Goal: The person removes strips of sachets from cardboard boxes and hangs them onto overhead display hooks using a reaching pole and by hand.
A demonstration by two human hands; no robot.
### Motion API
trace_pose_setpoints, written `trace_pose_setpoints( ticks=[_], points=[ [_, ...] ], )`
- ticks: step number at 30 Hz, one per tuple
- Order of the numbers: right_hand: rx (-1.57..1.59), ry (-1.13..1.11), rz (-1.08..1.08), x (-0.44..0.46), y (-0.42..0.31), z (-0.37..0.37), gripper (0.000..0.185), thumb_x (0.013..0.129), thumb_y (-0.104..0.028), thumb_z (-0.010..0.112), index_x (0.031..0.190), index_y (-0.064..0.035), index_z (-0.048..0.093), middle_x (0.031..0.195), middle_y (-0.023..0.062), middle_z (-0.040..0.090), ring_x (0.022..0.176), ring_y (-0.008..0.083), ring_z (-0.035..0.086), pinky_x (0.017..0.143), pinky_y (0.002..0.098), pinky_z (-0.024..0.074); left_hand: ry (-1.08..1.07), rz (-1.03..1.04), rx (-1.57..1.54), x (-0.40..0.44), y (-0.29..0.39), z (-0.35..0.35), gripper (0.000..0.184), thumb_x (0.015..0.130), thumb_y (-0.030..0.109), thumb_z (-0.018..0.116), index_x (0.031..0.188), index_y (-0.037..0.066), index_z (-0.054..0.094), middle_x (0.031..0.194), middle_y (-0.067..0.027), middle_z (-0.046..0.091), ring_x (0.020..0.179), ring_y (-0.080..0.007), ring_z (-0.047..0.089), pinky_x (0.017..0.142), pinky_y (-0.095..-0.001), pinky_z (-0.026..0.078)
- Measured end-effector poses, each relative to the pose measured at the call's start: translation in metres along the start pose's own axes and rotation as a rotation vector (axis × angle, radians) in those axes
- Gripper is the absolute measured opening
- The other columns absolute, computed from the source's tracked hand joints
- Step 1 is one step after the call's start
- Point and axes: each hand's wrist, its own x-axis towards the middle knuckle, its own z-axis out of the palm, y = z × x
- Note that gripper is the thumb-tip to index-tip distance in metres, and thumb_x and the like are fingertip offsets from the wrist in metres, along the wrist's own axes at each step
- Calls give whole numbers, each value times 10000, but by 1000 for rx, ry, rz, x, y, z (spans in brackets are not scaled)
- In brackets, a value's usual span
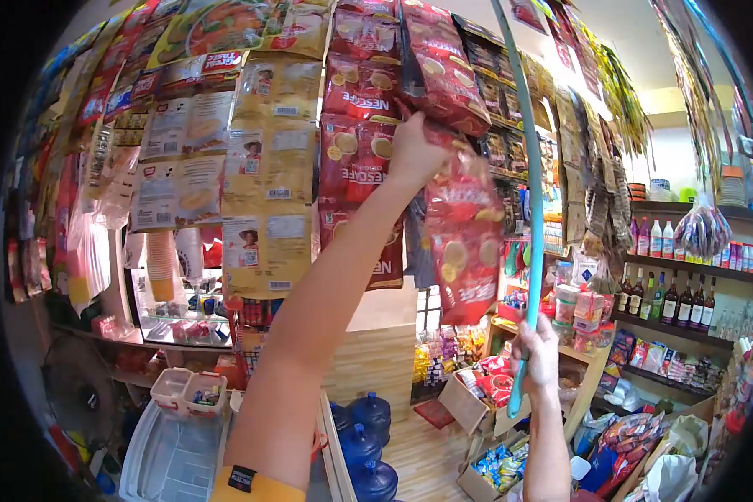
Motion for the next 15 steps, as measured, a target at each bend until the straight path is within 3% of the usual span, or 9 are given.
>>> trace_pose_setpoints(
  ticks=[2,5,8,11,15],
  points=[
    [-39,17,47,-18,12,-6,252,811,-86,546,1050,-40,482,641,14,488,431,89,465,337,211,402,-55,-24,-16,-22,-3,-8,765,556,23,714,1247,-96,406,1055,-213,593,929,-248,600,789,-297,481],
    [44,-10,53,-32,38,-12,231,786,-58,554,1004,-43,480,651,26,491,435,103,479,352,231,418,-184,-112,-141,-62,-6,-19,739,545,25,697,1232,-69,440,1039,-220,580,931,-273,599,790,-314,483],
    [24,27,51,-42,41,-10,173,809,-82,551,960,-43,476,639,13,483,424,81,444,343,208,380,-364,-369,-316,-89,-4,-27,741,555,-36,675,1256,-18,436,1027,-155,579,911,-191,590,758,-283,484],
    [-57,52,76,-62,64,-23,153,860,-128,528,970,-32,482,622,-12,460,455,47,421,356,180,355,-517,-212,-408,-109,-9,-38,737,571,-23,698,1261,12,443,1147,-77,539,1007,-125,528,869,-252,422],
    [-32,109,98,-95,112,-56,158,867,-143,533,977,-35,500,631,-18,458,463,44,422,366,181,360,-565,-233,-638,-140,0,-53,760,605,-40,688,1303,37,397,1205,-55,506,1064,-123,498,923,-270,390]
  ],
)
